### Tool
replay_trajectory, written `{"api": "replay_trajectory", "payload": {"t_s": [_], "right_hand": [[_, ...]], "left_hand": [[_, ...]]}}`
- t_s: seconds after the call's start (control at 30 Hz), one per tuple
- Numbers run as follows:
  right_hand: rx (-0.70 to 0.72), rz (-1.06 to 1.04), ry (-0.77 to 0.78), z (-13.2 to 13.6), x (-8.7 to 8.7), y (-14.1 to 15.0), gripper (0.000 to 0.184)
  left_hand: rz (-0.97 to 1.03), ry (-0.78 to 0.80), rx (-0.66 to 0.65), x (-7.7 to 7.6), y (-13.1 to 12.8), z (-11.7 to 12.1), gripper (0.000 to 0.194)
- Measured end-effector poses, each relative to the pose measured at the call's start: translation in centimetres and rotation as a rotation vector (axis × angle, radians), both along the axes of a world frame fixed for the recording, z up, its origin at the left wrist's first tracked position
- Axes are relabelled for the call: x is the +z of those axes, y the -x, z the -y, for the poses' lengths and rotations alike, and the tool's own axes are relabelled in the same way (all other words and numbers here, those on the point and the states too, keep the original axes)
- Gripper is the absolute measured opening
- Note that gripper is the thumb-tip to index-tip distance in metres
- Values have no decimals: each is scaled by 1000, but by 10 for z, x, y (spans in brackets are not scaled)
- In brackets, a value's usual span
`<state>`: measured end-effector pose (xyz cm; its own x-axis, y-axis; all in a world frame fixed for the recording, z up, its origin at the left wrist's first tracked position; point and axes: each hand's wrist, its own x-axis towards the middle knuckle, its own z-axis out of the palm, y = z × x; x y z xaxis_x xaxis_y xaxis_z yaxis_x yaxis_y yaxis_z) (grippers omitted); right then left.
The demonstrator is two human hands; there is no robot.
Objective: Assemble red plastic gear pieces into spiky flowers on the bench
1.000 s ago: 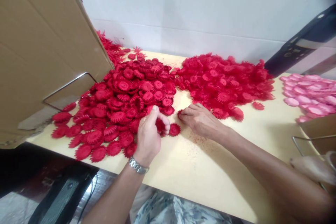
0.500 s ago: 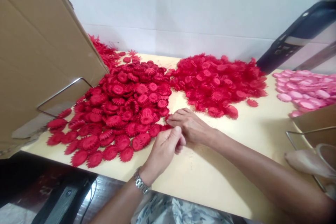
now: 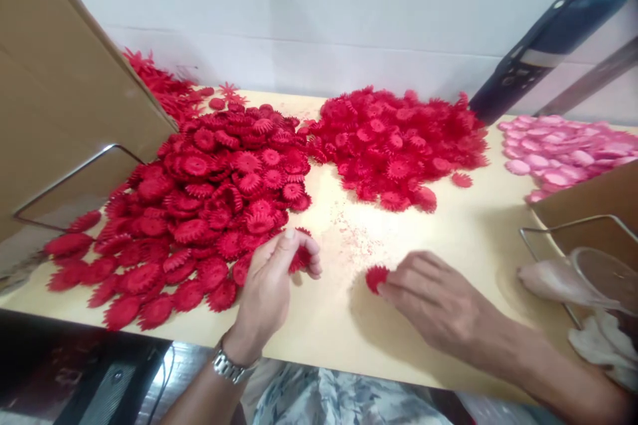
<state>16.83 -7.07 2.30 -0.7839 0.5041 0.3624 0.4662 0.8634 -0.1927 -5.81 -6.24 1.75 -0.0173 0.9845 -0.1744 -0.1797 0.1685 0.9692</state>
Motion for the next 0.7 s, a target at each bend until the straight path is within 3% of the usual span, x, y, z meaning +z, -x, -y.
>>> {"api": "replay_trajectory", "payload": {"t_s": [0.1,0.23,0.33,0.57,0.7], "right_hand": [[48,51,8,2,-14,4,25],[-23,31,-177,-47,-29,23,27],[-49,31,-249,-75,-28,30,25],[-163,34,-258,-69,-30,25,22],[-90,94,-255,-78,-34,36,24]], "left_hand": [[39,-4,58,7,1,-3,34],[80,-35,86,12,-2,-7,33],[91,-51,83,13,1,-7,32],[103,-33,106,9,3,-6,31],[121,-50,40,10,-3,-7,31]]}}
